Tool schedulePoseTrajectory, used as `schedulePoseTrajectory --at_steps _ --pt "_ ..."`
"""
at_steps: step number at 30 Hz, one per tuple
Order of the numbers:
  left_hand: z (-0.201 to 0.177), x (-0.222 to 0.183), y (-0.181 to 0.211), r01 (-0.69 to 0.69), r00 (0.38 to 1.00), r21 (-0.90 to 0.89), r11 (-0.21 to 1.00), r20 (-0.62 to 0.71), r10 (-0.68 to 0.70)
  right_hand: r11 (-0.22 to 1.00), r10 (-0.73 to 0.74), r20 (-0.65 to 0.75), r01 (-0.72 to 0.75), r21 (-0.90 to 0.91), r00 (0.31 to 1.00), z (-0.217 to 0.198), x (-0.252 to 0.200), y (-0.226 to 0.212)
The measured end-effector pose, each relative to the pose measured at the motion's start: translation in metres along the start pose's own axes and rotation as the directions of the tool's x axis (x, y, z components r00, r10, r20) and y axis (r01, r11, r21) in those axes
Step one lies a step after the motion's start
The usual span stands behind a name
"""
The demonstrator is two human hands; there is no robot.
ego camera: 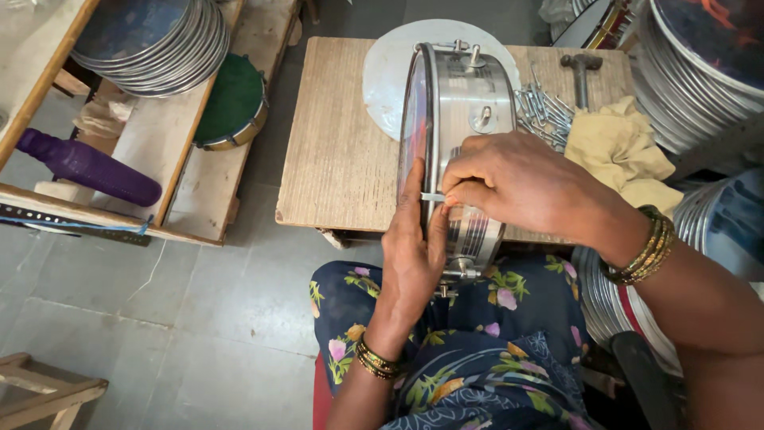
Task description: The person assembles and tunes a small drum by placing a head on the shell and then tightening the lugs around the rim by hand.
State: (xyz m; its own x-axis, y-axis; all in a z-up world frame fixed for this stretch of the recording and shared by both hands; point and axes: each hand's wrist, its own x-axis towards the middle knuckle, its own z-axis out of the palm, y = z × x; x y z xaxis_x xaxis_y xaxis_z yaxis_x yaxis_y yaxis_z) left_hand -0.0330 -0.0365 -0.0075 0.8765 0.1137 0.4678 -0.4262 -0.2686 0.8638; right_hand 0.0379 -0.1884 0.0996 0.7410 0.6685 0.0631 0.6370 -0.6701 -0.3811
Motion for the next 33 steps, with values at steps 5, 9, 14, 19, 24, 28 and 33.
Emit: schedulePoseTrajectory --at_steps 5,9,14,19,24,28,33 --pt "0.0 0.003 -0.004 -0.085 0.996 0.062 0.994 0.0 0.085 1.0 0.027 -0.002 -0.027 -0.015 1.0 -0.004 0.004 -0.002" --pt "-0.001 0.006 -0.005 -0.023 1.0 0.076 0.997 -0.007 0.024 0.986 0.083 -0.01 -0.081 0.145 0.996 -0.011 0.0 0.002" --pt "-0.01 0.006 -0.005 0.007 1.0 0.092 0.996 -0.011 -0.006 0.909 0.111 -0.31 0.029 0.415 0.944 -0.015 -0.032 0.048" --pt "-0.011 0.007 -0.004 0.077 0.996 0.13 0.989 -0.052 -0.07 0.793 0.518 -0.442 -0.216 0.57 0.732 0.042 -0.033 0.178" --pt "-0.005 0.007 -0.002 0.061 0.997 0.216 0.975 -0.066 -0.047 0.797 0.602 -0.394 -0.552 0.244 0.694 0.169 -0.022 0.297" --pt "0.005 0.007 -0.004 0.074 0.995 0.201 0.977 -0.073 -0.061 0.896 0.393 -0.411 -0.442 -0.029 0.823 0.251 -0.029 0.314" --pt "0.009 0.008 -0.004 0.033 0.997 0.264 0.964 -0.08 -0.012 0.851 0.349 -0.395 -0.464 -0.246 0.85 0.283 -0.015 0.315"
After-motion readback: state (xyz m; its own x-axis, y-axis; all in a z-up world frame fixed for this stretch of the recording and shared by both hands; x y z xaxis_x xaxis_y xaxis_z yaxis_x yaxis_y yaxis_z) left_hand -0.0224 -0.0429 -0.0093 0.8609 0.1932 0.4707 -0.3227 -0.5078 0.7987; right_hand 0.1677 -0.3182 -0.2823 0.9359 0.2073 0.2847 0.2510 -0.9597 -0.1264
